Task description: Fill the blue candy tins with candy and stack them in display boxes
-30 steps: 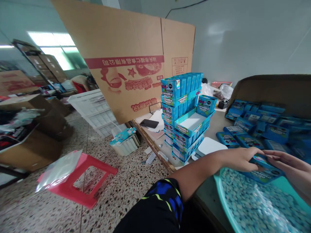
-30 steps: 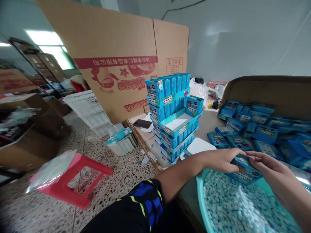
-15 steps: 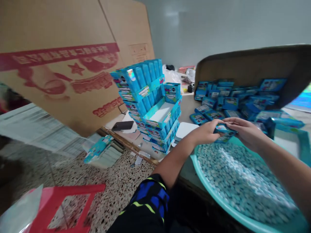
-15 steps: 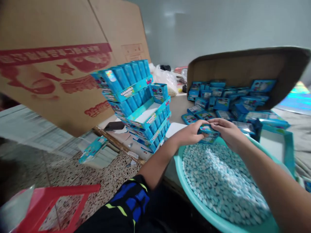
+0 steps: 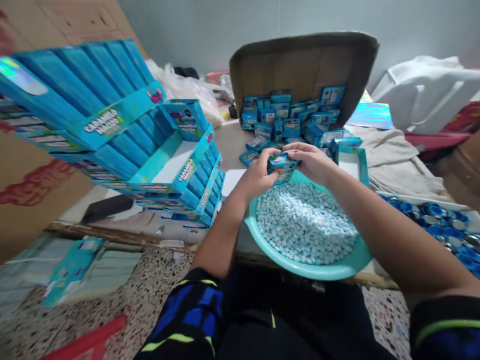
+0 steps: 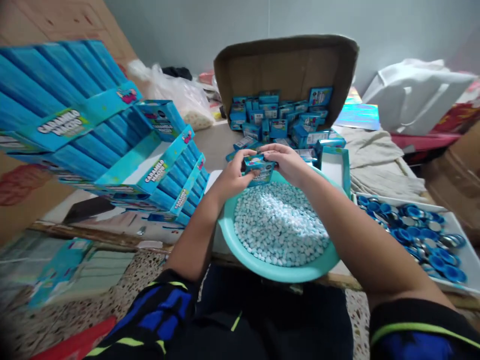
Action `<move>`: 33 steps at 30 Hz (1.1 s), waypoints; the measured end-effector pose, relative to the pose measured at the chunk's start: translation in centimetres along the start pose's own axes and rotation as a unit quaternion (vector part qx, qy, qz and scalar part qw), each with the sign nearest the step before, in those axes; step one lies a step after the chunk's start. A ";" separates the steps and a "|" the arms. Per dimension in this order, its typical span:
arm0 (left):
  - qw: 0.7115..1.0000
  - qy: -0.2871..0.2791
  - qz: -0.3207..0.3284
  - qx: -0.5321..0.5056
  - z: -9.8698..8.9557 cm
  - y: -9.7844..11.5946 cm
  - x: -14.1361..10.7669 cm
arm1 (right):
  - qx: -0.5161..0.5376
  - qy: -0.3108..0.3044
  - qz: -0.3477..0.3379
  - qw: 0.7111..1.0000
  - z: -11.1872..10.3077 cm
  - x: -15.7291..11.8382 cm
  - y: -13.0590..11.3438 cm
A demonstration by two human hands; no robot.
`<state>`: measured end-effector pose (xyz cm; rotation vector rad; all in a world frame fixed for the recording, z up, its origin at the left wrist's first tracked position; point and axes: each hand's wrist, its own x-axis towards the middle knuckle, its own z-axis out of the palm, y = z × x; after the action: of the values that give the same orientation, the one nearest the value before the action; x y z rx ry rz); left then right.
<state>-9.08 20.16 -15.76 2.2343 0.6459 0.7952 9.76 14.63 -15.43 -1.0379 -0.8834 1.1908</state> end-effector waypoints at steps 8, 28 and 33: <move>0.998 0.039 0.042 0.008 0.2 -1.3 0.7 | -0.010 -0.008 0.012 1.000 -0.4 0.8 0.1; 0.999 -0.004 -0.023 0.042 0.0 0.6 -0.7 | -0.036 0.054 0.049 0.997 0.5 -0.4 0.4; 0.999 0.007 -0.027 0.028 -0.1 0.7 -0.8 | -0.063 0.066 0.030 0.995 0.5 -0.4 0.4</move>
<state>-9.55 19.26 -15.48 2.2541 0.7402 0.7767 9.08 14.38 -15.68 -1.2388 -0.8358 1.1135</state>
